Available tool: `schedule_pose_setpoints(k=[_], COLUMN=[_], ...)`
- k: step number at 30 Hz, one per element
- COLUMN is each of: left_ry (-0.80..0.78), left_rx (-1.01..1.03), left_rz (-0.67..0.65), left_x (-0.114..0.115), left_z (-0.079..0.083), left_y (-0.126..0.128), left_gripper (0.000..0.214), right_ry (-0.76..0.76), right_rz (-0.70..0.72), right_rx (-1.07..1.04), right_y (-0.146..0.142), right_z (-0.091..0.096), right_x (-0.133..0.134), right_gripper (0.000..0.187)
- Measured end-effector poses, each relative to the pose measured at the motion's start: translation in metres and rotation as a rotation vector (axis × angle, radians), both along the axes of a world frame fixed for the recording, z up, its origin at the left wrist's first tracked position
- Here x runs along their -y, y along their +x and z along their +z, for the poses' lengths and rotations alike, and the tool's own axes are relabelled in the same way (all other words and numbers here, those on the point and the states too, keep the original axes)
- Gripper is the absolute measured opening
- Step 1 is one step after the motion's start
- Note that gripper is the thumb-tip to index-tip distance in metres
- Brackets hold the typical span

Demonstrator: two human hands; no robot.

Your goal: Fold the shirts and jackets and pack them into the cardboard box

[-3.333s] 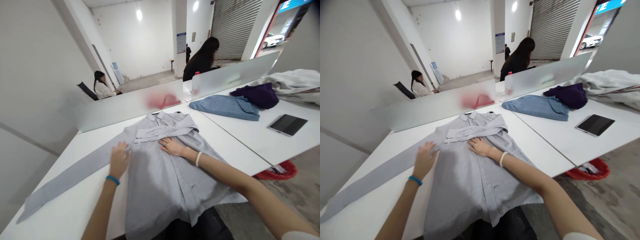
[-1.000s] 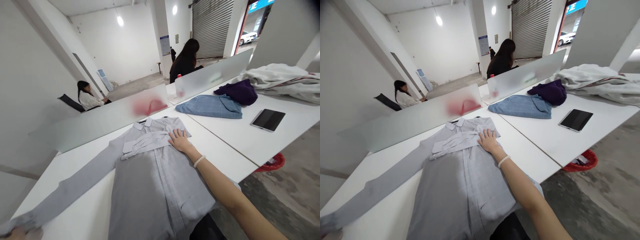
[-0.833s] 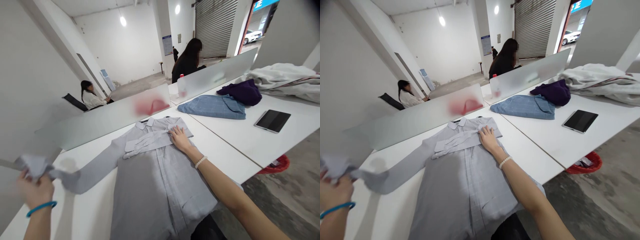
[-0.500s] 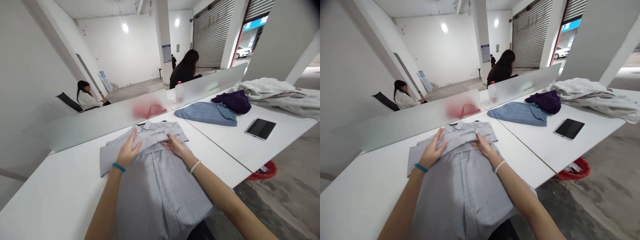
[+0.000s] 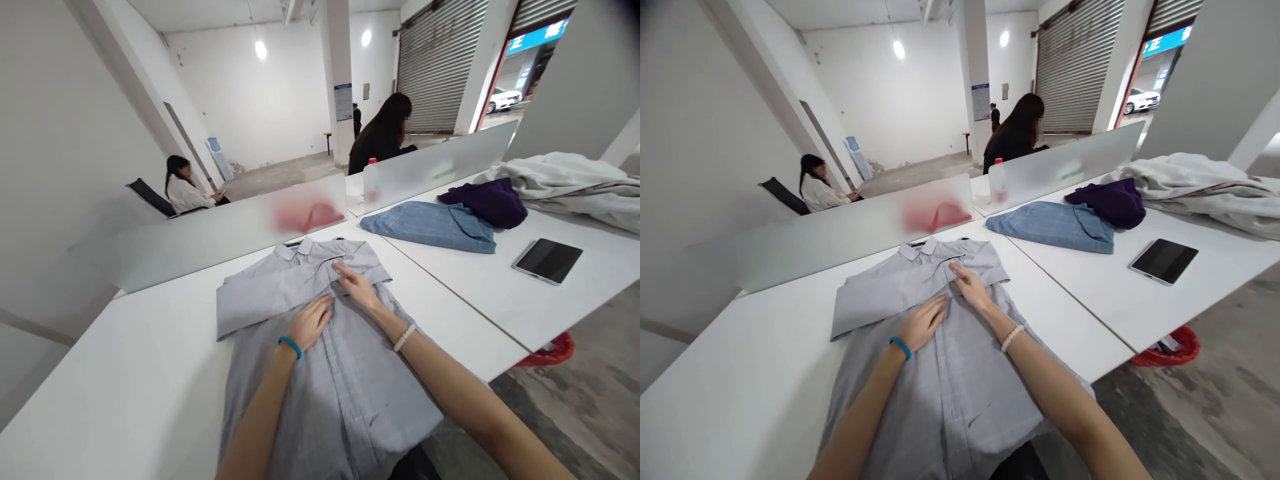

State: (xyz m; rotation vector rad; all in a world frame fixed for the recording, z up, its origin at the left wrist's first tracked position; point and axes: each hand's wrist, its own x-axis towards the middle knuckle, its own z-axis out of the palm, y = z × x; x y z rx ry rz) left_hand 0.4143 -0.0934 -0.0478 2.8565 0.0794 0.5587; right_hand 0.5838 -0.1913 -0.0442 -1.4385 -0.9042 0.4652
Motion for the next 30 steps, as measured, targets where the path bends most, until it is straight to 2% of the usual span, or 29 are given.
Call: schedule_pose_setpoints(k=[2, 3, 7, 9, 15, 20, 30], left_ry=[0.005, 0.015, 0.057, 0.061, 0.084, 0.11, 0.075], left_rx=[-0.058, -0.087, -0.243, -0.292, -0.301, -0.265, -0.233], left_rz=[0.021, 0.078, 0.466, 0.602, 0.907, 0.997, 1.009], left_x=[0.002, 0.002, -0.008, -0.017, -0.057, -0.07, -0.069], left_z=[-0.003, -0.003, 0.0, 0.003, 0.007, 0.005, 0.004], left_y=[0.002, 0.001, -0.008, -0.017, -0.052, -0.068, -0.065], left_gripper=[0.041, 0.042, 0.042, 0.044, 0.045, 0.042, 0.04], right_ry=[0.048, 0.067, 0.072, 0.049, 0.053, -0.001, -0.099], right_rz=[-0.044, -0.087, -0.331, -0.413, -0.481, -0.555, -0.614], right_rx=[0.021, 0.001, -0.184, -0.249, -0.194, -0.096, 0.125], right_y=[0.002, 0.005, 0.019, 0.025, 0.031, 0.039, 0.046], right_z=[0.005, 0.007, 0.005, 0.001, -0.001, -0.004, 0.0], right_x=[0.004, 0.006, 0.012, 0.015, 0.018, 0.022, 0.032], right_gripper=[0.047, 0.045, 0.044, 0.043, 0.041, 0.042, 0.035])
